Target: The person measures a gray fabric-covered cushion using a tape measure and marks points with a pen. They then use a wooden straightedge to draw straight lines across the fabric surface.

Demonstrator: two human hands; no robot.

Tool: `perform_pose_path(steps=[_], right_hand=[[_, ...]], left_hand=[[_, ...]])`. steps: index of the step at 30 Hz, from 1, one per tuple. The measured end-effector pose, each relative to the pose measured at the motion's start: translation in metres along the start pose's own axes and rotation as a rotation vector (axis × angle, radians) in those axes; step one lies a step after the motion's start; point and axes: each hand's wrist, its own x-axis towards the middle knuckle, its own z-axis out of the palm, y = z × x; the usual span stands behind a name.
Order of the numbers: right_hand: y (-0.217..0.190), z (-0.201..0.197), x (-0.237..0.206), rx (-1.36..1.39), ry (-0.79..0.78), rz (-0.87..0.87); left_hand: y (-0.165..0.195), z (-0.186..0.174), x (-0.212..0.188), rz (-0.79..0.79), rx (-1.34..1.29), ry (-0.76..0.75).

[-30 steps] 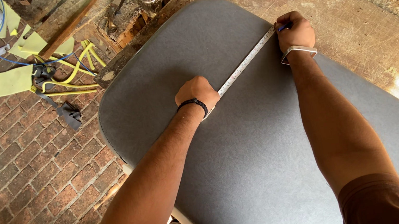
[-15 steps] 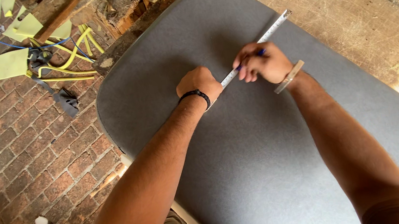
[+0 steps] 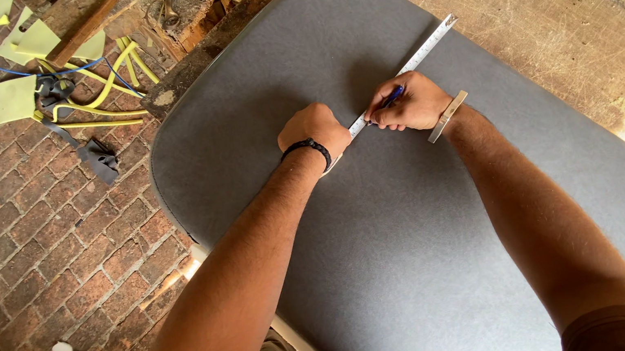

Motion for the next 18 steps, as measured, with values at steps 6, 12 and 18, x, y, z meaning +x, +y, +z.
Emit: perform_pose_path(steps=[6,12,18], right_hand=[[-0.007,0.009,-0.012,-0.084,-0.033,-0.240],[-0.003,0.016,-0.016,-0.053,0.002,-0.196],[0.008,0.014,-0.011,0.019,-0.004,-0.234]], left_hand=[[-0.001,-0.001,-0.001,-0.007,-0.015,-0.014],[-0.003,0.002,0.003,0.004,-0.030,0.017],[-0.005,0.002,0.006,0.007,-0.007,0.042]])
